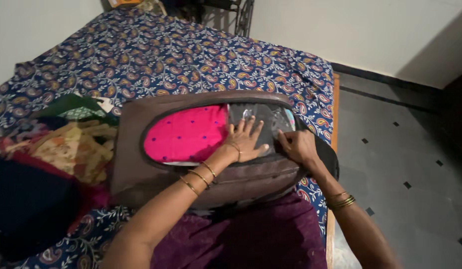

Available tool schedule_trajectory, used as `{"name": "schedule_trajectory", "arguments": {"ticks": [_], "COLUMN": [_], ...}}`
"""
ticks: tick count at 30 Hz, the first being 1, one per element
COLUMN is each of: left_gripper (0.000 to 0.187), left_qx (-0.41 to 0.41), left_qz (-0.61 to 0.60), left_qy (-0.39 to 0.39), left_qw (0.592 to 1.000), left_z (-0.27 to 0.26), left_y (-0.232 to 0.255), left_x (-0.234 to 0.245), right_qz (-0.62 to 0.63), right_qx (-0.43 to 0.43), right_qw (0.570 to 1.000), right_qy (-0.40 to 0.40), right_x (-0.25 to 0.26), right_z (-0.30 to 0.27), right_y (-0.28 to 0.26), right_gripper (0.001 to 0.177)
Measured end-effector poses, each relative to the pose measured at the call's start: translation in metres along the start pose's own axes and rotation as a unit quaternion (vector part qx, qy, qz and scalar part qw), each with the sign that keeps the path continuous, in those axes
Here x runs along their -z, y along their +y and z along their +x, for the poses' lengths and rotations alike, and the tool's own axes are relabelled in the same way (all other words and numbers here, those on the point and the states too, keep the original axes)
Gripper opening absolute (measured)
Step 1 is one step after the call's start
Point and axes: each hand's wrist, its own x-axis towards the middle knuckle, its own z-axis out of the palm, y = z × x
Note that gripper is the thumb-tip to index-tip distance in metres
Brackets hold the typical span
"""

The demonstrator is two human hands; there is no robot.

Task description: The person packs clothes into a brown bag lying on a bed. They smooth and arrange folded garments one at a time inside the bag, place a plastic-wrapped item on top, press the contents down, and finally pull the bag's flap closed over the packed clothes.

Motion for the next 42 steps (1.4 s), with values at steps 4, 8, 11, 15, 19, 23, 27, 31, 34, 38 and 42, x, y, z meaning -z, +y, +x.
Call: {"name": "schedule_trajectory", "arguments": {"ticks": [4, 8, 11, 15, 19, 23, 27, 31, 34, 38, 42], "left_gripper": [0.096, 0.096, 0.09, 0.085, 0.094, 0.094, 0.094, 0.079, 0.06, 0.043, 0.031], "left_qx": [0.034, 0.036, 0.034, -0.001, -0.018, -0.01, -0.036, -0.095, -0.195, -0.119, -0.12], "left_qz": [-0.044, -0.036, -0.024, -0.027, -0.044, -0.028, -0.061, -0.002, -0.08, -0.149, -0.177], "left_qy": [0.005, 0.025, 0.008, 0.058, 0.087, 0.131, 0.103, 0.088, 0.146, 0.095, 0.19], "left_qw": [0.998, 0.998, 0.999, 0.998, 0.995, 0.991, 0.992, 0.992, 0.967, 0.977, 0.958], "left_z": [0.002, 0.008, 0.018, 0.024, 0.026, 0.025, 0.023, 0.017, -0.002, -0.05, -0.119], "left_y": [0.013, 0.023, 0.017, -0.002, -0.007, -0.002, -0.012, -0.039, -0.068, -0.103, -0.14], "left_x": [-0.006, -0.015, -0.025, -0.046, -0.059, -0.065, -0.065, -0.069, -0.067, -0.039, 0.004], "right_qz": [-0.023, -0.045, -0.063, 0.0, -0.036, -0.048, -0.057, -0.042, -0.052, 0.082, 0.165], "right_qx": [0.017, 0.006, 0.038, 0.111, 0.121, 0.087, 0.028, -0.032, -0.025, 0.067, 0.173], "right_qw": [0.998, 0.998, 0.995, 0.993, 0.991, 0.993, 0.995, 0.995, 0.997, 0.994, 0.97], "right_qy": [0.06, 0.039, 0.074, 0.038, -0.035, -0.067, -0.074, -0.089, -0.051, 0.004, 0.043], "right_x": [-0.01, -0.015, -0.026, -0.044, -0.055, -0.059, -0.059, -0.058, -0.064, -0.072, -0.084], "right_z": [0.014, 0.026, 0.034, 0.044, 0.051, 0.048, 0.047, 0.05, 0.051, 0.057, 0.065], "right_y": [-0.009, -0.022, -0.031, -0.032, -0.024, -0.019, -0.031, -0.061, -0.097, -0.151, -0.208], "right_gripper": [0.042, 0.037, 0.029, 0.035, 0.053, 0.058, 0.059, 0.062, 0.056, 0.049, 0.044]}}
